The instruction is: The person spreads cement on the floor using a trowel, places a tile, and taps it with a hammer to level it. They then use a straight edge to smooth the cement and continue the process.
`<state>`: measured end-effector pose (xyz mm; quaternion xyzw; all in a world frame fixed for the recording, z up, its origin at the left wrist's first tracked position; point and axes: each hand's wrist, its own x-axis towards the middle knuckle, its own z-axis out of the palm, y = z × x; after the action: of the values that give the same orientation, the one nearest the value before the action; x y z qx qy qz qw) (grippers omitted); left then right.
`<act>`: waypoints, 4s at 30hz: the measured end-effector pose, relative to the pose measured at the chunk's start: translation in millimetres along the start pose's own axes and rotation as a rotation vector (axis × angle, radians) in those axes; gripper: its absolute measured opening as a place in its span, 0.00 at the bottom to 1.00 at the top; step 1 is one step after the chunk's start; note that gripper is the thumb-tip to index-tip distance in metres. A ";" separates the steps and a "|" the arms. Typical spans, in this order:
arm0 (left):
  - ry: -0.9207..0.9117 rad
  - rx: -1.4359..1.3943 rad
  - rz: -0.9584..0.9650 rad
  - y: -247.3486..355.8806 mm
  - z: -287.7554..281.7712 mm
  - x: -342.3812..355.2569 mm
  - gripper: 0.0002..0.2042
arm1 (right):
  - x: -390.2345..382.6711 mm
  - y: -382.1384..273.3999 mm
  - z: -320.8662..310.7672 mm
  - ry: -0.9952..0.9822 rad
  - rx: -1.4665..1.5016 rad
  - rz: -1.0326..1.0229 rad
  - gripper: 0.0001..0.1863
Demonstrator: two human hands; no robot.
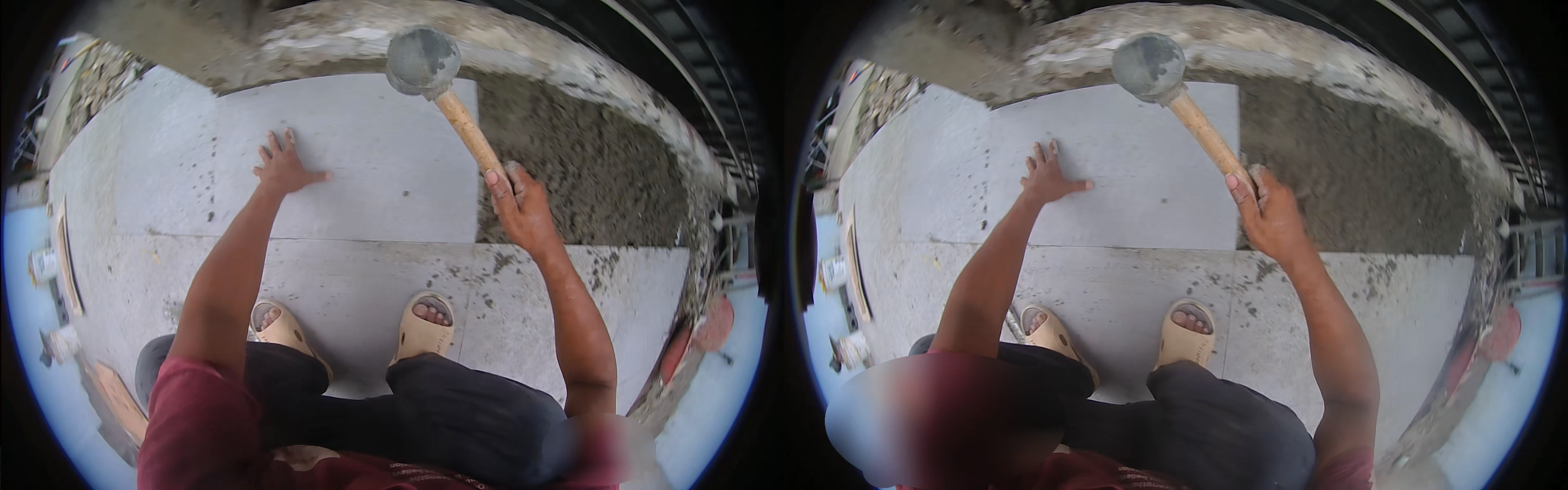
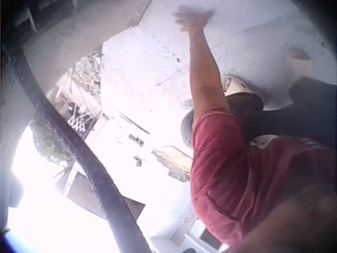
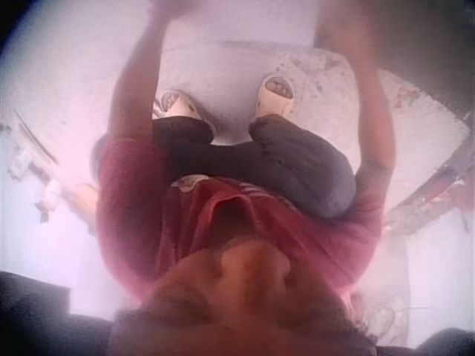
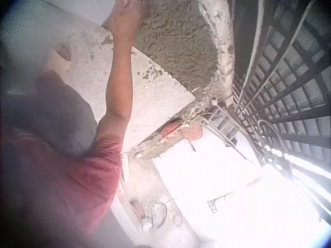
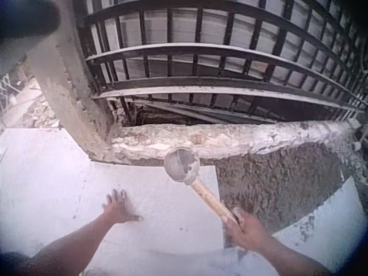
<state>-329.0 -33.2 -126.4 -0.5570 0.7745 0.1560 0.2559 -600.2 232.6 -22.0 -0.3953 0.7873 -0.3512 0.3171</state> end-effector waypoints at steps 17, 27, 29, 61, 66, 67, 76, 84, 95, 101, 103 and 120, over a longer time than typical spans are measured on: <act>-0.093 0.098 0.146 61.5 32.6 -39.8 0.75 | -47.4 59.4 64.3 0.177 -0.008 -0.140 0.14; -0.145 0.117 0.134 68.0 23.3 -44.4 0.75 | -15.5 6.2 60.3 0.126 0.093 -0.148 0.23; -0.141 0.136 0.127 69.8 20.9 -47.4 0.75 | -7.5 40.8 81.1 0.052 0.008 -0.037 0.24; -0.170 0.346 0.239 60.9 37.1 -84.2 0.71 | -38.1 45.3 68.4 -0.197 -0.239 0.068 0.19; -0.189 0.324 0.234 52.6 39.5 -82.1 0.71 | -48.6 16.7 64.2 0.036 0.023 -0.224 0.21; -0.210 0.321 0.238 57.0 38.8 -80.4 0.71 | -61.0 39.2 75.8 0.117 0.041 -0.281 0.21; -0.157 0.284 0.250 56.7 34.4 -85.8 0.70 | -55.0 18.5 52.1 0.045 -0.050 -0.165 0.17; -0.141 0.256 0.281 53.0 35.3 -86.7 0.71 | -52.8 57.2 66.4 -0.108 -0.320 0.035 0.25; -0.068 -0.059 0.041 3.4 29.1 -57.1 0.72 | -55.6 62.0 76.6 -0.095 0.036 0.245 0.22; -0.085 -0.149 -0.052 -6.7 17.8 -60.1 0.72 | -29.0 12.6 72.8 -0.129 0.007 0.173 0.21; -0.068 -0.184 -0.054 -6.7 19.7 -61.9 0.72 | -17.1 -13.9 72.6 -0.132 0.064 0.079 0.21; -0.088 -0.491 -0.270 1.7 59.3 -96.9 0.72 | 59.7 -35.3 194.6 -0.534 -0.315 -0.267 0.16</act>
<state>-293.3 74.4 -119.9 -0.6933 0.6203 0.3275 0.1654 -463.9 107.7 -114.3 -0.6172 0.6622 -0.1481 0.3982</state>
